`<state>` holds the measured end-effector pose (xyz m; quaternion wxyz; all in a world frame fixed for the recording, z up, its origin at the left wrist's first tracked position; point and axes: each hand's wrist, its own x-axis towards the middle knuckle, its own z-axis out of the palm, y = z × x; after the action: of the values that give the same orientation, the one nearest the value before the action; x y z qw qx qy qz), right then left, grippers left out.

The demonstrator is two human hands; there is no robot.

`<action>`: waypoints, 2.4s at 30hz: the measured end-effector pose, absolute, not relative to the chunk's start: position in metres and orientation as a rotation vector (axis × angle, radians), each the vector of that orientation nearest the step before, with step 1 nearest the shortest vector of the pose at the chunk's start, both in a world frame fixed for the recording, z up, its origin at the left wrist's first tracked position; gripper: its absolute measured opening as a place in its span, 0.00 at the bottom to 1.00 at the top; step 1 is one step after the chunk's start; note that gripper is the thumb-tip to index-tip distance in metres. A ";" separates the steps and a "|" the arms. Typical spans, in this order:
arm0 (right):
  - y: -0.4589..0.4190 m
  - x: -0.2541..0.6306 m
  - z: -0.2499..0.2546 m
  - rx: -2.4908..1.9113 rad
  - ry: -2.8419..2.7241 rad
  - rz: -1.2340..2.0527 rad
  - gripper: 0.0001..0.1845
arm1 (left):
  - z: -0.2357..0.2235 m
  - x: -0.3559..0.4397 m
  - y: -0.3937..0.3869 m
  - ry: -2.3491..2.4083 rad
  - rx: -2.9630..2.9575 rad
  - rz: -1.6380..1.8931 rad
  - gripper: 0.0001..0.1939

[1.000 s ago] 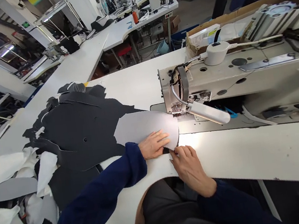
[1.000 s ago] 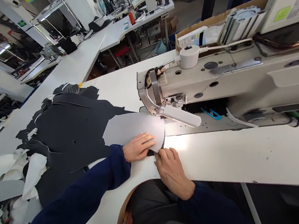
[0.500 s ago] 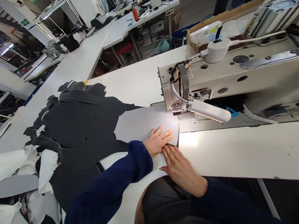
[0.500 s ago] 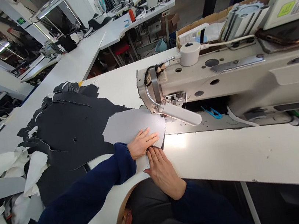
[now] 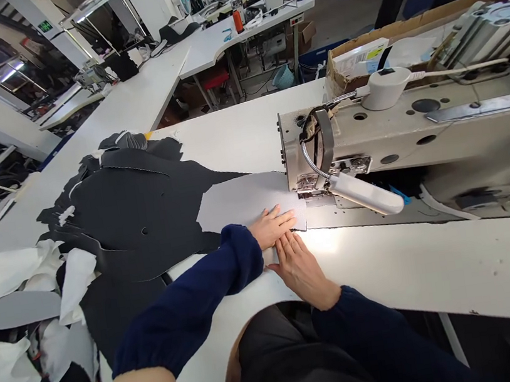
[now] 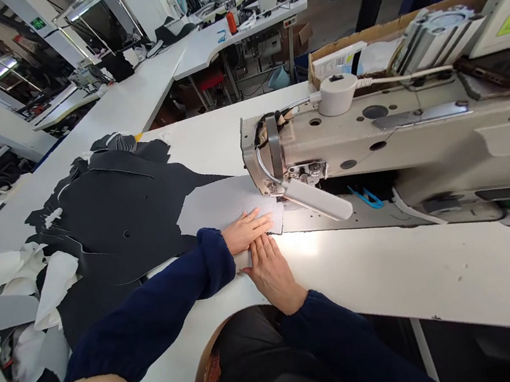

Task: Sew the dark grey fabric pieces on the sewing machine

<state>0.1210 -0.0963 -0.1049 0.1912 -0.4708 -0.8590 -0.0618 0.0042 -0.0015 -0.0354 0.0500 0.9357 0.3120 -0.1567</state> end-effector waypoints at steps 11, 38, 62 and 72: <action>-0.068 0.129 -0.103 -1.333 -2.447 -0.253 0.29 | -0.034 0.018 0.010 1.132 2.779 -0.437 0.24; -0.057 0.175 -0.094 -1.336 -2.332 -0.140 0.20 | -0.049 0.037 0.057 1.436 2.569 -0.331 0.25; -0.056 0.196 -0.104 -1.340 -2.025 0.380 0.27 | -0.030 0.004 0.033 1.919 2.093 -0.116 0.22; -0.105 0.178 -0.053 -1.278 -0.655 1.729 0.24 | -0.024 -0.067 -0.122 1.334 2.753 -0.142 0.22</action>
<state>0.1779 -0.1045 -0.0533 0.4322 -0.5129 -0.2627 0.6937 -0.0666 -0.1218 -0.0238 0.0398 0.8983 0.4352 -0.0463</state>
